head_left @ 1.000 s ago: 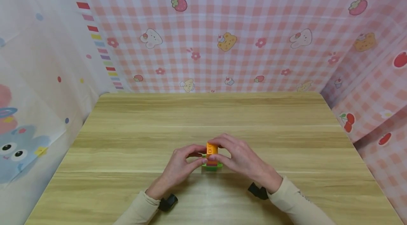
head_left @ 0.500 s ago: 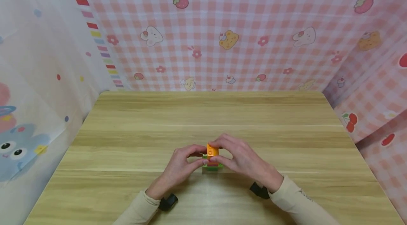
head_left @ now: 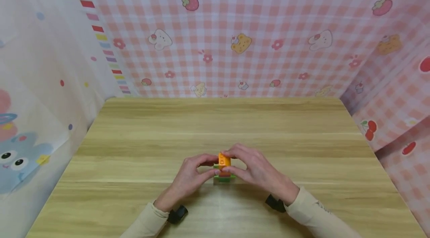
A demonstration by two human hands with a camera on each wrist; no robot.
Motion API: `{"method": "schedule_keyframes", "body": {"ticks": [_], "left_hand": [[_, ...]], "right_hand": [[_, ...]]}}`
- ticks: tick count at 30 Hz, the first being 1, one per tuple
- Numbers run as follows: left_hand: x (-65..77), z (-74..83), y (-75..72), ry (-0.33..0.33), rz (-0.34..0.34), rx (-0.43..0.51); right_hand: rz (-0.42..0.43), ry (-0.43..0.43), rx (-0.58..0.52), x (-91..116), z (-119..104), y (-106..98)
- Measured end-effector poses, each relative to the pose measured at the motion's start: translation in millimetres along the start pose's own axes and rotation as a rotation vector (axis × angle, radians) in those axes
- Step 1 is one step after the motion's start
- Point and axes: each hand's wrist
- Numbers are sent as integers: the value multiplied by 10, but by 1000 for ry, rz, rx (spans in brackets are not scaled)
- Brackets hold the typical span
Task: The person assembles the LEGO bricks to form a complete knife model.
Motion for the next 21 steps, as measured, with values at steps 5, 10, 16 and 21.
{"method": "schedule_keyframes", "body": {"ticks": [5, 10, 16, 21], "left_hand": [[-5, 16, 6, -3, 5, 4], [-5, 27, 20, -11, -1, -6], [7, 53, 33, -31, -3, 1], [11, 66, 38, -44, -9, -9]], "right_hand": [[-8, 54, 36, 58, -7, -15], [-2, 102, 57, 141, -20, -24], [-3, 177, 17, 226, -12, -16], [-29, 228, -6, 237, -11, -3]]}}
Point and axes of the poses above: each hand's wrist, its own x-axis away from the middle knuckle, its own y-axis out of the palm, z = x × y, and after that the axes turned 5 degrees about -x, right-handed
